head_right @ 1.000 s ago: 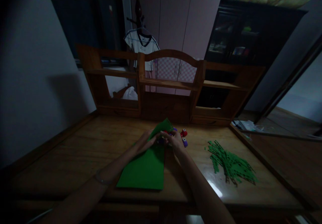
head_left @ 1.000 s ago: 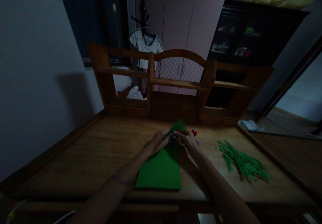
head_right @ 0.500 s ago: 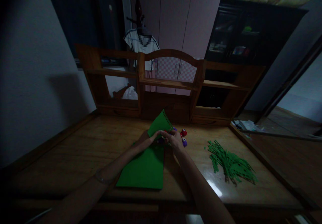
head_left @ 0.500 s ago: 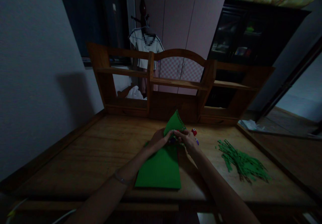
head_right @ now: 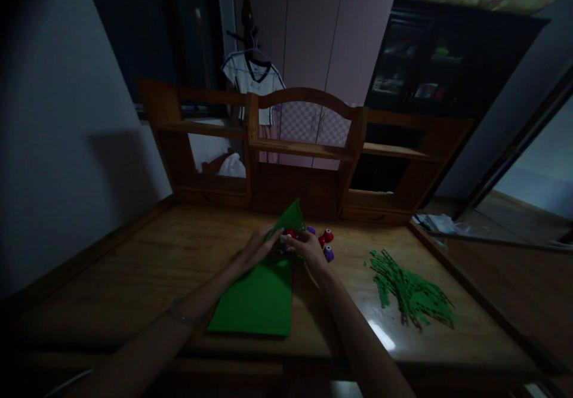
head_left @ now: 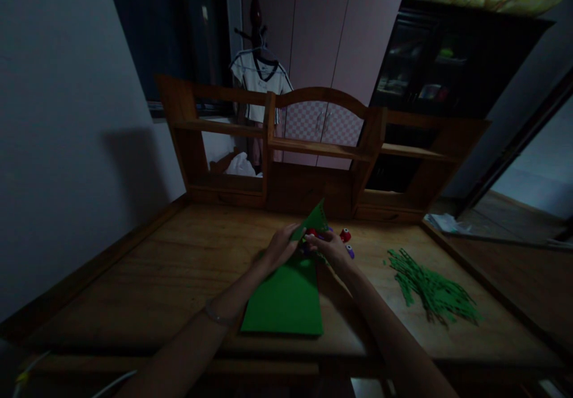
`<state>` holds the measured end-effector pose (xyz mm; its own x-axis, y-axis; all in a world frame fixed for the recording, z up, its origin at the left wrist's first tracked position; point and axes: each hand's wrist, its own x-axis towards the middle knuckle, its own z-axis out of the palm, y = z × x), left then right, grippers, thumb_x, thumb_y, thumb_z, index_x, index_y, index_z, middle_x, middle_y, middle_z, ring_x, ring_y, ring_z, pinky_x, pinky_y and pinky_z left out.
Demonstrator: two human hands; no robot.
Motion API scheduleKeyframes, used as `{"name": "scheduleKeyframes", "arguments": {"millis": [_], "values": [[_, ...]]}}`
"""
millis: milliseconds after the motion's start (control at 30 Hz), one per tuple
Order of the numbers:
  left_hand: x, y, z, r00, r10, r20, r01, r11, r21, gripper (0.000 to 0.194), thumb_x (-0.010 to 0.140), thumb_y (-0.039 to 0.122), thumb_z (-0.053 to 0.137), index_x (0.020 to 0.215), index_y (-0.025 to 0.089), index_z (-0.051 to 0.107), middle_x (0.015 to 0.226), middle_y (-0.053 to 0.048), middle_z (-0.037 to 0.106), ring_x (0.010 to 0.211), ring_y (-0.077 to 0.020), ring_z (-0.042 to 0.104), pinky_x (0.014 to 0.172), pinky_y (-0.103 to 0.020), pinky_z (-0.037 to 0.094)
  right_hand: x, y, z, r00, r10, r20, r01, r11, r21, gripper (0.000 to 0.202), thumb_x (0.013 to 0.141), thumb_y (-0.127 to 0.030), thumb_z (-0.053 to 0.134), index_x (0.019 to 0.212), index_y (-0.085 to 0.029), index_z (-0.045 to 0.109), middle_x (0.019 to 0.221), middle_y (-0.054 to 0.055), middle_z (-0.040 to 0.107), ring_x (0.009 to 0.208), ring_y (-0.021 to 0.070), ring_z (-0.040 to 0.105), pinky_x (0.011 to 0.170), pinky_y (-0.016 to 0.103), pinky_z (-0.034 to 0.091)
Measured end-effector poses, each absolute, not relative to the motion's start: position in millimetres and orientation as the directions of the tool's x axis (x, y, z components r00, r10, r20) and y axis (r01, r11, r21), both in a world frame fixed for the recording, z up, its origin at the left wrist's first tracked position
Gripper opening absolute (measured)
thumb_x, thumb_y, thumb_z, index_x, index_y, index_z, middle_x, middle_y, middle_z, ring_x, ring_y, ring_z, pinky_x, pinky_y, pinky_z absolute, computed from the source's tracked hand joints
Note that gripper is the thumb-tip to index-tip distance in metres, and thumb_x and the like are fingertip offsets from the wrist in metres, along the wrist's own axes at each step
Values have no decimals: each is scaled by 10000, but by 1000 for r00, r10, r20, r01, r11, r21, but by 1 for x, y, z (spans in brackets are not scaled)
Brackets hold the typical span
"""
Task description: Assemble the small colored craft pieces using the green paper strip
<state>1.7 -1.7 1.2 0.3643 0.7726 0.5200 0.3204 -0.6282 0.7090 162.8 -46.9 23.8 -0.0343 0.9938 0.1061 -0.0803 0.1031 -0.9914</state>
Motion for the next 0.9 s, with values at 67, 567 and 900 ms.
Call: {"name": "scheduleKeyframes", "arguments": {"millis": [67, 567, 900], "values": [[-1, 2, -3, 390, 721, 572, 324, -689, 648, 307, 818, 265, 448, 1056, 153, 606, 1051, -74, 629, 965, -218, 560, 865, -326, 426, 163, -48, 25, -36, 994, 105, -68, 103, -992, 362, 603, -430, 749, 826, -155, 676, 764, 44, 658, 650, 147, 586, 620, 258, 436], [-4, 1, 0, 429, 701, 570, 330, -709, 623, 354, 730, 159, 411, 1040, 146, 581, 1032, -86, 599, 962, -219, 538, 875, -333, 412, 162, -50, 31, -37, 998, 41, -16, 41, -999, 350, 586, -467, 742, 709, -151, 655, 623, 25, 613, 540, 121, 512, 514, 235, 341], [-2, -1, 4, 421, 698, 579, 335, -713, 616, 322, 763, 166, 430, 1037, 146, 596, 1002, -76, 610, 907, -199, 549, 854, -313, 411, 164, -45, 23, -25, 1000, 6, -51, 5, -999, 347, 568, -454, 751, 684, -143, 647, 640, 15, 604, 547, 114, 515, 523, 234, 341]]}}
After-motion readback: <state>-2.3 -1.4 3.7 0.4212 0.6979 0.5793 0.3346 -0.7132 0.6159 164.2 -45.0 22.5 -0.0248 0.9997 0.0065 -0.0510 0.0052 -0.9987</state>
